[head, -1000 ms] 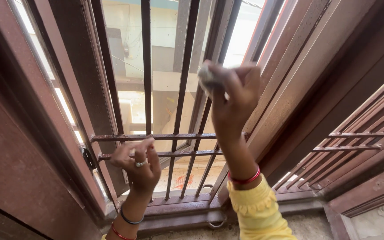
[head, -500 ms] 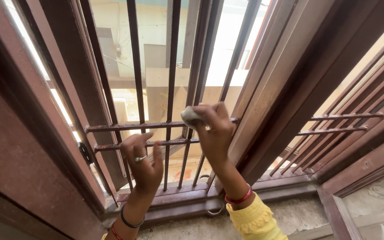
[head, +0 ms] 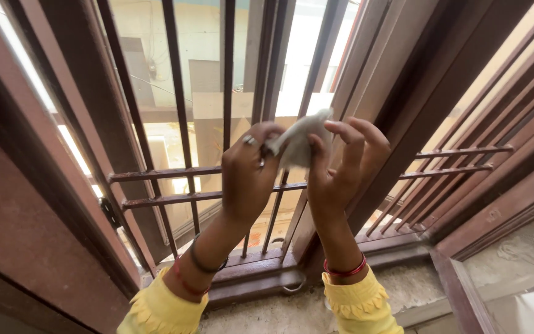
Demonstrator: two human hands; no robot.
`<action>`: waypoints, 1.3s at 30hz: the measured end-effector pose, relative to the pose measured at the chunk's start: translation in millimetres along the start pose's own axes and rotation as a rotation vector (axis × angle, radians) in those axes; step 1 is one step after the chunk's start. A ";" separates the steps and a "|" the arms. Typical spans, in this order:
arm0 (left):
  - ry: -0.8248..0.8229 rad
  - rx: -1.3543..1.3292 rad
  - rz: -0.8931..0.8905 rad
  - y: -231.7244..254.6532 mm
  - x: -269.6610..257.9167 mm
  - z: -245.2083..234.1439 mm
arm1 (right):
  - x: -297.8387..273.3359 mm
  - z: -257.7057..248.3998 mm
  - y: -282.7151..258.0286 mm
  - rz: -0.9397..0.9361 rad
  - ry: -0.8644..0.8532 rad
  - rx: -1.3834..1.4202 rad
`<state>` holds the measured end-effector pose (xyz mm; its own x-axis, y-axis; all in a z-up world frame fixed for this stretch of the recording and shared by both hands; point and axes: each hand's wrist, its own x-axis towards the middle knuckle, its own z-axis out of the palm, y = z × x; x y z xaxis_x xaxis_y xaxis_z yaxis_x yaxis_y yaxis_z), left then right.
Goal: The person wipes the metal bars of a window grille with a cloth, moving methodically across vertical and horizontal bars. The hands remain in view throughout, and the cloth is used to rub the surface of the grille.
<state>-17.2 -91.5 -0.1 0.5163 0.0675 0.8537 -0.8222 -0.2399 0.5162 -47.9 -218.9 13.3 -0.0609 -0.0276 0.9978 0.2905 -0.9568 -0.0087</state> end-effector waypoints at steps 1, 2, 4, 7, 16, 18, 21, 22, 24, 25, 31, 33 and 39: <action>0.021 0.041 0.037 0.9 5.0 7.0 | -1.9 1.0 2.5 0.020 -0.031 0.036; 0.044 0.083 0.080 1.4 12.2 12.2 | -3.1 5.2 3.9 0.039 -0.055 0.074; 0.050 0.137 0.138 1.6 24.6 20.4 | -7.4 11.7 9.6 0.140 -0.149 0.201; 0.027 0.327 0.203 -0.2 30.9 27.1 | -21.1 26.7 14.9 0.323 -0.332 0.349; 0.188 0.570 0.292 -19.9 9.6 -6.6 | -12.1 82.7 17.7 0.446 -0.400 0.401; 0.180 0.613 0.291 -32.7 -3.5 -21.5 | 0.0 98.0 21.4 0.488 -0.417 0.463; 0.149 0.638 0.321 -49.6 -27.8 -38.7 | 26.6 118.1 33.1 0.563 -0.491 0.495; 0.133 0.637 0.307 -54.9 -35.2 -40.6 | 37.5 124.1 37.7 0.534 -0.466 0.523; 0.109 0.637 0.302 -65.8 -47.1 -43.6 | 59.2 133.8 47.1 0.480 -0.412 0.613; 0.101 0.637 0.310 -70.9 -51.4 -44.6 | 70.5 138.3 52.1 0.454 -0.382 0.675; 0.124 0.611 0.351 -90.2 -65.2 -44.5 | 109.0 155.5 68.0 0.272 -0.363 0.974; 0.154 0.614 0.359 -96.5 -72.9 -39.9 | 97.4 153.9 65.6 0.347 -0.370 0.899; 0.242 0.601 0.284 -115.7 -89.4 -29.7 | 52.2 134.1 49.1 0.420 -0.438 0.789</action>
<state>24.7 -41.0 -134.1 0.1767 0.1199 0.9769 -0.6065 -0.7685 0.2040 91.2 -228.5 73.8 0.5042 -0.0586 0.8616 0.7690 -0.4235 -0.4788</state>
